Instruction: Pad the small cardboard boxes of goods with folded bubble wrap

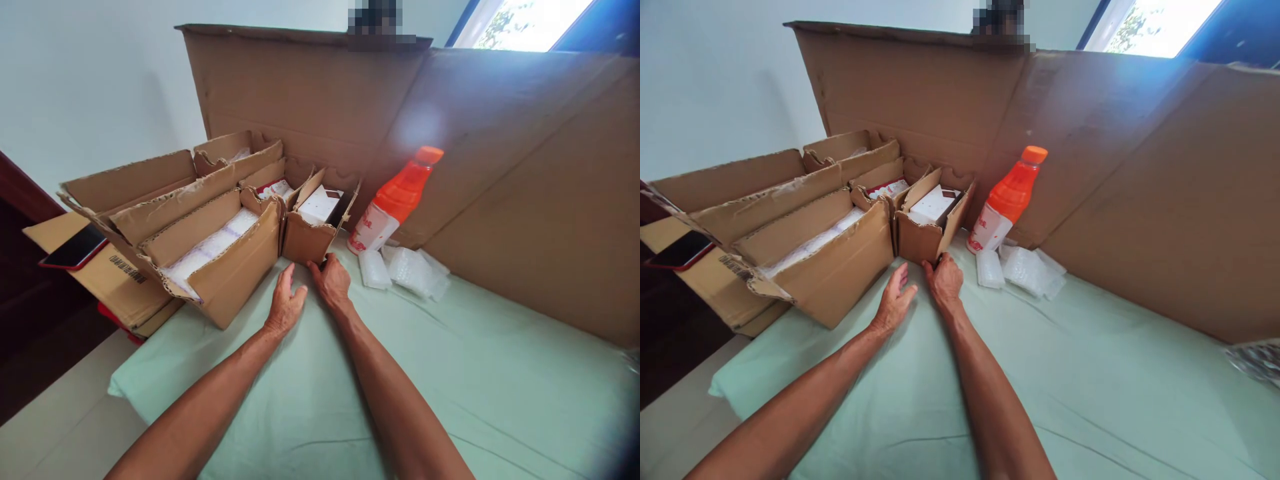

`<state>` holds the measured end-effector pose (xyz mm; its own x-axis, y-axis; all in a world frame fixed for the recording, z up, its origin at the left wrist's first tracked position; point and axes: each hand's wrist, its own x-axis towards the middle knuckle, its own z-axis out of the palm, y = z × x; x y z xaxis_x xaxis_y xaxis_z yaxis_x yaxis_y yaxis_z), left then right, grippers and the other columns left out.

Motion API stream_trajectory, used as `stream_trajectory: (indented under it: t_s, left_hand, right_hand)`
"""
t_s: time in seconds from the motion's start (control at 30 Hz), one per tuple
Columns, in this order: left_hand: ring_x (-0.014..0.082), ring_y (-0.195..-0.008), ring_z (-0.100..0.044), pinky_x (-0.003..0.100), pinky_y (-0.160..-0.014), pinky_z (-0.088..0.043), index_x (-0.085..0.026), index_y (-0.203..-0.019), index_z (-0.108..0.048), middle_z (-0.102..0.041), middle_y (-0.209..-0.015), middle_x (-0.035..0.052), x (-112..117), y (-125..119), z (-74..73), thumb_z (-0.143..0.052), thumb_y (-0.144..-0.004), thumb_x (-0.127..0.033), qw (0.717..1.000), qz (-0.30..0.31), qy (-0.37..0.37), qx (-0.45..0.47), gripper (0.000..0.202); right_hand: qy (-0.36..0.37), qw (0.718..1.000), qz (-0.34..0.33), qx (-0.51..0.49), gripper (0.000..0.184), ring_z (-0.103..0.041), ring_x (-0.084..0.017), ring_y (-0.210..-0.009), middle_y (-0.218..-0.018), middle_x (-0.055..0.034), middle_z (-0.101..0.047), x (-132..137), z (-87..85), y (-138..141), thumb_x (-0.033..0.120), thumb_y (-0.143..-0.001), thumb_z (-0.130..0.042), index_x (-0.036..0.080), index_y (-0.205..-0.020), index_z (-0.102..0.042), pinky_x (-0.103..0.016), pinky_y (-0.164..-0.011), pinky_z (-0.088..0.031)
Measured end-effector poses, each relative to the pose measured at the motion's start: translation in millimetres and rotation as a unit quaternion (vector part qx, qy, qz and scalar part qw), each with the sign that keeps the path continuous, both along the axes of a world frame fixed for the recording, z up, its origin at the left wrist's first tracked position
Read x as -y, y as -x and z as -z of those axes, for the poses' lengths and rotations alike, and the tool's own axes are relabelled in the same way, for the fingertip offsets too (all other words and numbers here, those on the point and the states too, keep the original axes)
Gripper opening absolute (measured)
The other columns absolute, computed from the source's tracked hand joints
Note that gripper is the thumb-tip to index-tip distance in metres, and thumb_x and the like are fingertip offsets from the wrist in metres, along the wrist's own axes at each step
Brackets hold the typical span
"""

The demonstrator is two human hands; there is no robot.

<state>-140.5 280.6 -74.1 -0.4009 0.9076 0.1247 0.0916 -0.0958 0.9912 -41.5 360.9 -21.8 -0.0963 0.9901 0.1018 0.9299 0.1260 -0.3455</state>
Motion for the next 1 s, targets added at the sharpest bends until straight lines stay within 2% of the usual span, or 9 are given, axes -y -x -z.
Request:
stream_trajectory:
  t_s: [0.17,0.43,0.5,0.6,0.73,0.8,0.87,0.93,1.0]
  left_hand:
    - [0.0276,-0.132,-0.055,0.046,-0.115,-0.041,-0.016,-0.141,-0.049,-0.057,-0.14,0.0159,4.7,1.0,1.5,-0.058,-0.081,-0.019,0.999,-0.002,0.0,-0.035,0.061]
    - [0.0304,-0.124,-0.06,0.049,-0.109,-0.045,-0.017,-0.132,-0.057,-0.064,-0.131,0.0142,6.0,2.0,0.4,-0.058,-0.077,-0.022,0.993,-0.02,0.005,-0.112,0.055]
    - [0.0301,-0.122,-0.061,0.048,-0.108,-0.047,-0.017,-0.13,-0.059,-0.065,-0.129,0.0137,5.5,2.5,-2.9,-0.057,-0.076,-0.024,0.991,-0.022,0.011,-0.132,0.054]
    - [0.0317,-0.121,-0.062,0.049,-0.108,-0.047,-0.016,-0.126,-0.06,-0.066,-0.127,0.014,13.4,0.4,-11.5,-0.055,-0.074,-0.03,0.988,-0.008,0.026,-0.152,0.054]
    - [0.0425,-0.127,-0.056,0.065,-0.112,-0.038,-0.016,-0.124,-0.058,-0.062,-0.133,0.0172,25.3,1.7,-17.7,-0.057,-0.067,-0.039,0.982,0.006,0.062,-0.177,0.062]
    - [0.0427,-0.123,-0.059,0.065,-0.107,-0.045,-0.023,-0.12,-0.059,-0.061,-0.135,0.0134,22.1,5.9,-15.0,-0.056,-0.066,-0.045,0.966,-0.007,0.112,-0.232,0.059]
    - [0.0432,-0.117,-0.062,0.066,-0.106,-0.046,-0.026,-0.114,-0.06,-0.063,-0.132,0.0104,18.1,9.4,-11.6,-0.055,-0.067,-0.048,0.948,0.004,0.12,-0.296,0.052]
    - [0.0439,-0.114,-0.064,0.068,-0.105,-0.046,-0.027,-0.109,-0.06,-0.062,-0.129,0.0099,18.0,10.3,-10.8,-0.054,-0.07,-0.048,0.935,0.019,0.106,-0.338,0.044]
    - [0.0444,-0.111,-0.064,0.07,-0.102,-0.047,-0.027,-0.105,-0.058,-0.062,-0.127,0.0107,20.7,7.7,-13.4,-0.053,-0.072,-0.048,0.93,0.021,0.088,-0.357,0.04]
  right_hand:
    - [-0.039,0.996,-0.075,0.002,0.046,-0.058,-0.029,-0.12,-0.131,-0.0143,-0.065,20.1,5.3,-23.5,0.029,-0.095,-0.054,0.014,-0.138,-0.053,-0.04,-0.101,-0.042]
    - [-0.08,0.986,-0.147,-0.017,0.042,-0.055,-0.028,-0.128,-0.139,-0.0164,-0.06,27.9,-5.4,-126.0,0.019,-0.088,-0.06,0.015,-0.13,-0.061,-0.046,-0.108,-0.043]
    - [-0.09,0.979,-0.182,-0.029,0.038,-0.055,-0.026,-0.13,-0.14,-0.0141,-0.06,52.8,-0.9,-146.2,0.022,-0.09,-0.059,0.017,-0.127,-0.063,-0.044,-0.109,-0.044]
    - [-0.084,0.975,-0.205,-0.026,0.029,-0.061,-0.025,-0.121,-0.13,-0.0113,-0.068,116.5,9.9,-169.9,0.026,-0.087,-0.066,0.019,-0.115,-0.07,-0.042,-0.103,-0.048]
    - [-0.063,0.972,-0.224,-0.018,0.025,-0.061,-0.023,-0.121,-0.13,-0.0084,-0.069,186.8,13.2,-198.0,0.031,-0.088,-0.07,0.021,-0.11,-0.072,-0.04,-0.102,-0.046]
    - [-0.067,0.98,-0.187,-0.004,0.022,-0.063,-0.021,-0.119,-0.127,-0.0059,-0.071,195.9,4.0,-226.9,0.033,-0.086,-0.073,0.022,-0.105,-0.073,-0.037,-0.1,-0.046]
    - [-0.094,0.992,-0.087,0.021,0.022,-0.065,-0.019,-0.115,-0.121,-0.0042,-0.073,194.6,-15.0,-273.3,0.029,-0.079,-0.08,0.023,-0.099,-0.074,-0.034,-0.098,-0.048]
    - [-0.136,0.99,0.029,0.037,0.023,-0.066,-0.022,-0.113,-0.119,-0.0081,-0.074,190.7,-43.0,-333.4,0.02,-0.076,-0.081,0.02,-0.098,-0.074,-0.037,-0.098,-0.049]
    - [-0.182,0.975,0.118,0.038,0.021,-0.063,-0.03,-0.119,-0.123,-0.0162,-0.071,189.2,-76.5,-398.2,0.015,-0.079,-0.074,0.014,-0.1,-0.073,-0.047,-0.103,-0.045]
